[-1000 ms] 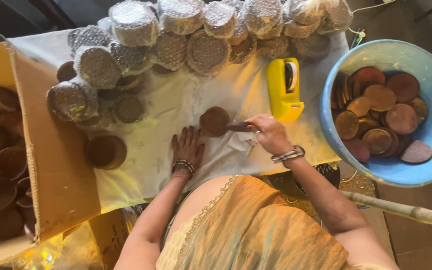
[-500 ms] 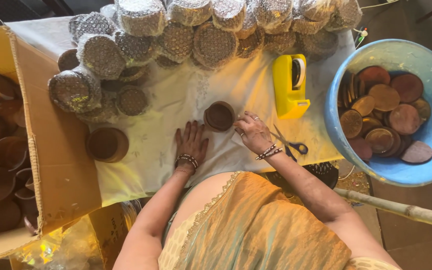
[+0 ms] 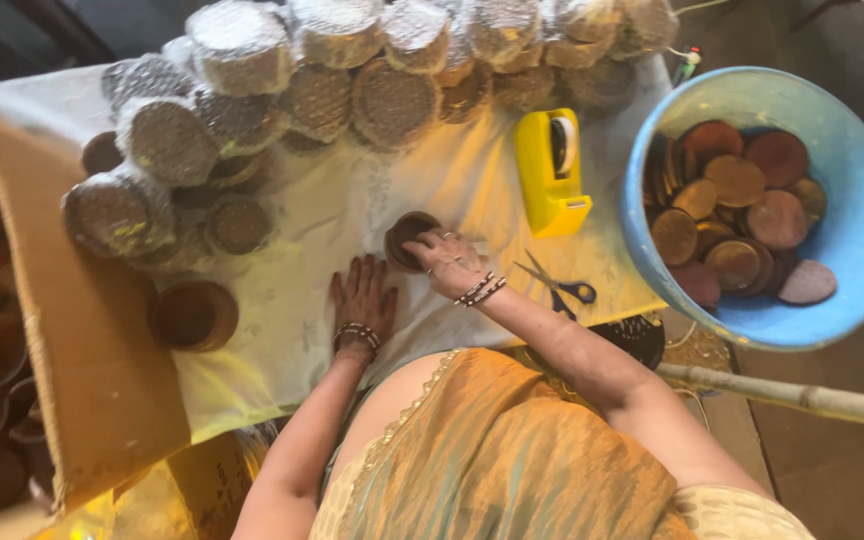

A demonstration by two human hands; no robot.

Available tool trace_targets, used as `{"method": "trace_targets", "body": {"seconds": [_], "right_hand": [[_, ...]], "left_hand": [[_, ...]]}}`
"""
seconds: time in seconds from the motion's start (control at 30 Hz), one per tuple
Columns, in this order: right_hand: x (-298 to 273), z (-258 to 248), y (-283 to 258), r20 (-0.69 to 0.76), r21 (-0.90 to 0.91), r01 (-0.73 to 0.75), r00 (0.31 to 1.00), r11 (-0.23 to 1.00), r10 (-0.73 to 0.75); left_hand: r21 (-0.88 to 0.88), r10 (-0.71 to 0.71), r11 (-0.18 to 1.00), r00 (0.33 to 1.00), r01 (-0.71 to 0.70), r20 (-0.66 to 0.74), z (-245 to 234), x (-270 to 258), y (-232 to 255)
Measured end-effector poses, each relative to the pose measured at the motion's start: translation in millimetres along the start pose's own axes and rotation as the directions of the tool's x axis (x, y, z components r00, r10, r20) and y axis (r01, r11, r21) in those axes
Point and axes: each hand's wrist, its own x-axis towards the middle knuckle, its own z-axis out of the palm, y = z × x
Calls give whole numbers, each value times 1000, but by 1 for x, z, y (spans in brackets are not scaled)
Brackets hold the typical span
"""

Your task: The person packages small clay pottery bowls by wrapping them in bubble wrap, using tape to secure the packaging, and placing them onto a workspace next to already wrapped items.

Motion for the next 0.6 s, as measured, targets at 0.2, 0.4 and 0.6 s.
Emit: {"method": "trace_targets", "body": {"seconds": [0.2,0.4,0.6], "right_hand": [[0,-19,1,20,-180,127,992,975,-126],[-7,10,21,-168,-242,239,944,940,-284],[-1,-13,1,-277,134,62,961,989,-23]], "left_hand": [[31,24,999,998,-23,-49,6,0,-2],[45,31,999,999,-29,-41,-1,0,-1],[38,19,999,999,-17,-47,8,-1,-6]]}}
